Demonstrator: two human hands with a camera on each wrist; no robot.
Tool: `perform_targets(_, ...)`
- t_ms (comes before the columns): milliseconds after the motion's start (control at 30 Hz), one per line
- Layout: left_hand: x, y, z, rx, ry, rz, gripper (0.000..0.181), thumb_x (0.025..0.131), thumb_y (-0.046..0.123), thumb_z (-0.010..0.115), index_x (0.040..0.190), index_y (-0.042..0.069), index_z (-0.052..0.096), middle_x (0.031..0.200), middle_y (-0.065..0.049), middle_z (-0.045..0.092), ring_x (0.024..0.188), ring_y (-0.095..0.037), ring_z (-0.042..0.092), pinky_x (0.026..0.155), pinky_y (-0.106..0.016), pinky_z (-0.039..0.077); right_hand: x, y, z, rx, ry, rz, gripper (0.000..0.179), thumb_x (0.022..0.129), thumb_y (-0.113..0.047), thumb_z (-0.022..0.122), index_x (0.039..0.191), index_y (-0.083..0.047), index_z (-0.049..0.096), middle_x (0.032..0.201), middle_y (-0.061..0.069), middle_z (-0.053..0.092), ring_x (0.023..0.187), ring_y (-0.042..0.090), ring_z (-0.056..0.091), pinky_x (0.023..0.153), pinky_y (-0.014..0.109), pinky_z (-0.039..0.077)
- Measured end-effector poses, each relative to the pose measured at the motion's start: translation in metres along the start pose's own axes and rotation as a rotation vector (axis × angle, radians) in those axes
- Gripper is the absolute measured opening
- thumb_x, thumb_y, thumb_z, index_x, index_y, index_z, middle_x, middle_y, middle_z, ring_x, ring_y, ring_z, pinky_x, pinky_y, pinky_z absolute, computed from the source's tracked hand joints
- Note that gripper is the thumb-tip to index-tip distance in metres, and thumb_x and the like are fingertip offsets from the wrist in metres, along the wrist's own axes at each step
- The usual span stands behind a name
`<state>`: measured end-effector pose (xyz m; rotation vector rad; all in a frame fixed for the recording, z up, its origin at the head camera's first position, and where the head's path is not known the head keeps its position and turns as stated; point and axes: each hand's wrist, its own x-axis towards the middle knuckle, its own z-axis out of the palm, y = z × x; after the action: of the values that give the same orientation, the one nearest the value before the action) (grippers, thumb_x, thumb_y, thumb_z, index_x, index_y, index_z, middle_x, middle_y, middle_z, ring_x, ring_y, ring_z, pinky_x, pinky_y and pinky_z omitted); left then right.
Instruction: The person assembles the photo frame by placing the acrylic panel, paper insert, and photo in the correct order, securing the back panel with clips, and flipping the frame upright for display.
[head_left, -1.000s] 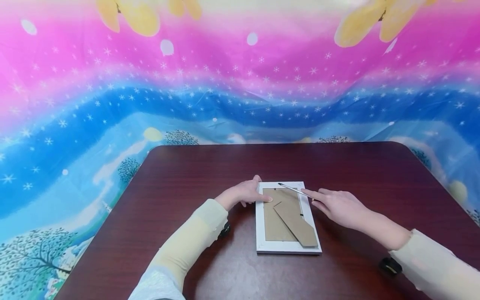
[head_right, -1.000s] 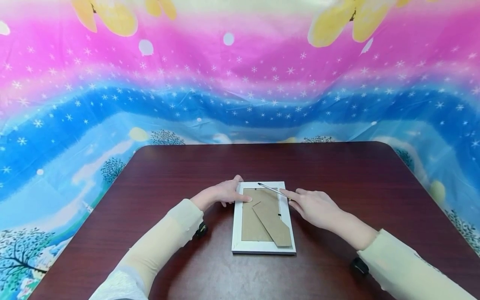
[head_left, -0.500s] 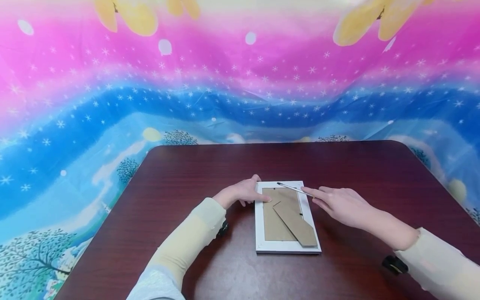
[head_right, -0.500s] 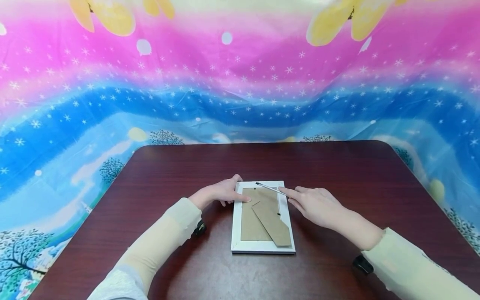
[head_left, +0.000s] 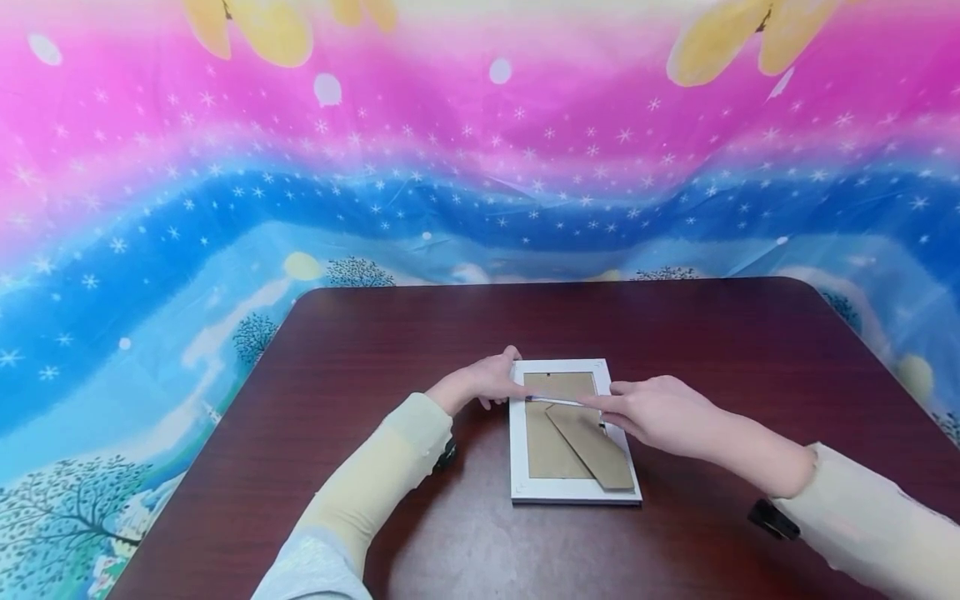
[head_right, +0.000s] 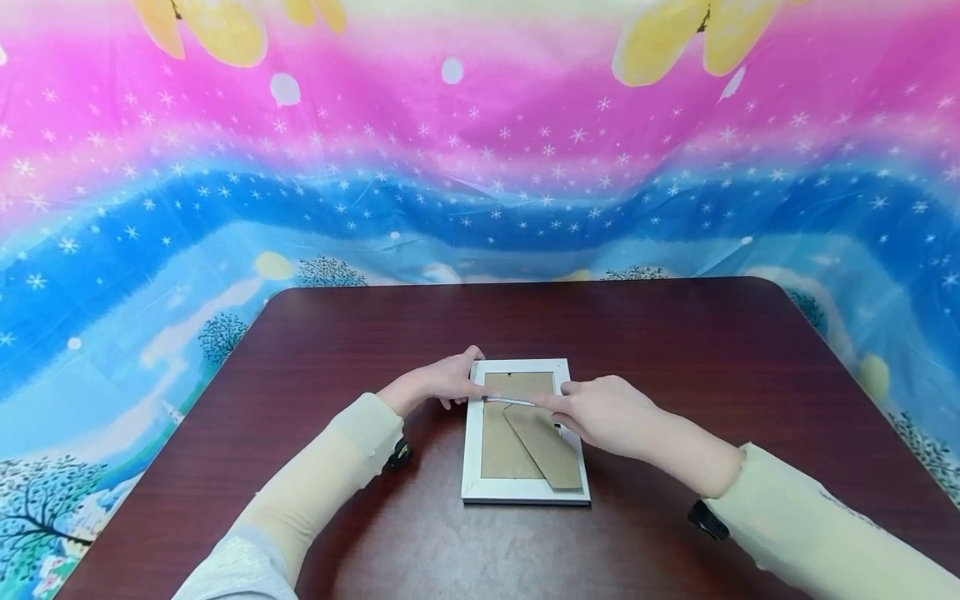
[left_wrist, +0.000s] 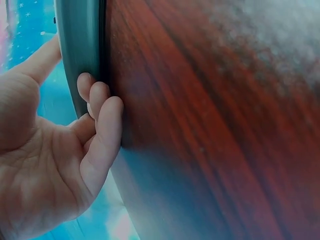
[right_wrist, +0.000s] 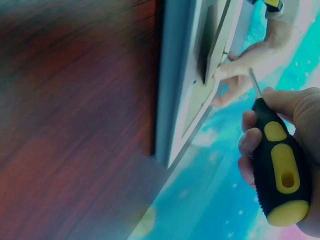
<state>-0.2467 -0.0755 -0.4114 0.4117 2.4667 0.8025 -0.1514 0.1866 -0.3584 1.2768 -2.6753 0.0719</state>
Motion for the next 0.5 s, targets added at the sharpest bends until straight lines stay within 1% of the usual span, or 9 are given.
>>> perform_targets(167,-0.001,0.001,0.000,0.003,0.005,-0.002,0.077,0.084,0.043,0.075,0.139,0.009,0.033,0.084,-0.009,0.057,0.066,-0.019,0.058,0.055,-0.034,0.054,0.011,-0.006,-0.001,-0.019,-0.019,-0.042,0.031,0.084,-0.019,0.076,0.115,-0.023,0.072,0.065,-0.008,0.045,0.041,0.005,0.022,0.039,0.020,0.025)
perform_targets(233,-0.002,0.001,0.001,0.014,0.010,-0.006,0.078,0.084,0.044,0.075,0.139,0.010,0.033,0.088,-0.008,0.057,0.069,-0.020,0.059,0.055,-0.034,0.053,0.014,-0.007,-0.003,-0.046,-0.021,-0.057,0.030,0.083,-0.020,0.077,0.113,-0.024,0.073,0.063,-0.009,0.041,0.041,0.005,0.022,0.038,0.020,0.024)
perform_targets(333,-0.003,0.001,0.001,0.025,0.016,-0.012,0.078,0.084,0.045,0.074,0.139,0.010,0.033,0.091,-0.008,0.057,0.070,-0.021,0.060,0.056,-0.033,0.053,0.018,-0.008,-0.007,-0.099,-0.025,-0.086,0.031,0.081,-0.020,0.080,0.111,-0.024,0.074,0.062,-0.009,0.041,0.041,0.005,0.022,0.038,0.020,0.024)
perform_targets(400,-0.004,0.001,0.002,0.032,0.018,-0.015,0.077,0.085,0.045,0.074,0.140,0.010,0.033,0.091,-0.008,0.057,0.070,-0.021,0.060,0.056,-0.033,0.053,0.020,-0.008,-0.010,-0.121,-0.042,-0.096,0.031,0.080,-0.020,0.080,0.110,-0.023,0.074,0.062,-0.009,0.042,0.042,0.005,0.024,0.038,0.021,0.024)
perform_targets(500,-0.004,0.002,0.002,0.035,0.021,-0.017,0.077,0.085,0.046,0.073,0.140,0.011,0.032,0.091,-0.008,0.057,0.071,-0.021,0.060,0.056,-0.033,0.053,0.023,-0.009,-0.014,-0.120,-0.082,-0.093,0.030,0.080,-0.019,0.080,0.110,-0.021,0.075,0.062,-0.009,0.044,0.043,0.005,0.027,0.039,0.022,0.026)
